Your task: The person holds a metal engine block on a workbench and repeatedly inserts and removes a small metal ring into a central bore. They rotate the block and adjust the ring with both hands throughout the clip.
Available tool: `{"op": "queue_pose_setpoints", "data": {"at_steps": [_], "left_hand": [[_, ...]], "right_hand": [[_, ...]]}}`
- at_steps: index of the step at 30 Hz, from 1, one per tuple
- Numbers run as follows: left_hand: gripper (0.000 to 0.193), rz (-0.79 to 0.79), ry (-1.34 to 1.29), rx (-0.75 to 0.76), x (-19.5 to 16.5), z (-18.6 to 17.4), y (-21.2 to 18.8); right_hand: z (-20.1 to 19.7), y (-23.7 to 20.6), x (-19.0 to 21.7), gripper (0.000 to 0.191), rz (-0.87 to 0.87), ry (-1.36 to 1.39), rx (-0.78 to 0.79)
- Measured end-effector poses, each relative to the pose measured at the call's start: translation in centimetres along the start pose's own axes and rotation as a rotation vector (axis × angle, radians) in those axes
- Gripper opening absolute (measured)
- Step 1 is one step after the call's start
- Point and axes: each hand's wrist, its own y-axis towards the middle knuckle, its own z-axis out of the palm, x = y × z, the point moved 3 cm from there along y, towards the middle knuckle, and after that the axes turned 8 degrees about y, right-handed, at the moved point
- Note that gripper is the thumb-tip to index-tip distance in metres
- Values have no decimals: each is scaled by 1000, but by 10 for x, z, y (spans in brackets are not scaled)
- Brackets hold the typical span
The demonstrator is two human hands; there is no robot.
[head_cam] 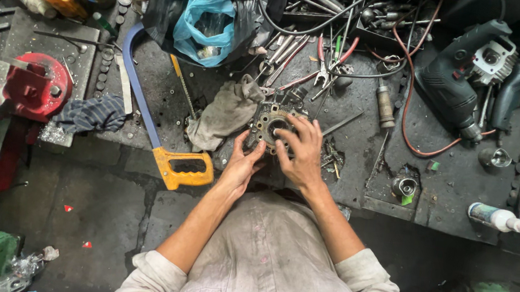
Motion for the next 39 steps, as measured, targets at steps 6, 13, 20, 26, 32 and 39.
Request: {"op": "queue_pose_setpoints", "data": {"at_steps": [6, 13, 20, 26, 32, 39], "left_hand": [[80, -61, -11, 16, 0, -3, 0], [77, -8, -14, 27, 3, -4, 6], [76, 34, 18, 31, 4, -5, 8], [75, 45, 26, 29, 6, -6, 10], [76, 39, 26, 28, 8, -7, 11], [76, 38, 26, 27, 5, -6, 11]], "right_hand": [[2, 4, -1, 25, -21, 57, 6], [3, 10, -5, 28, -26, 86, -6], [6, 13, -7, 23, 3, 79, -25], [8, 12, -7, 23, 17, 96, -30], [9, 12, -9, 22, 11, 107, -26], [10, 11, -12, 22, 39, 134, -24]]}}
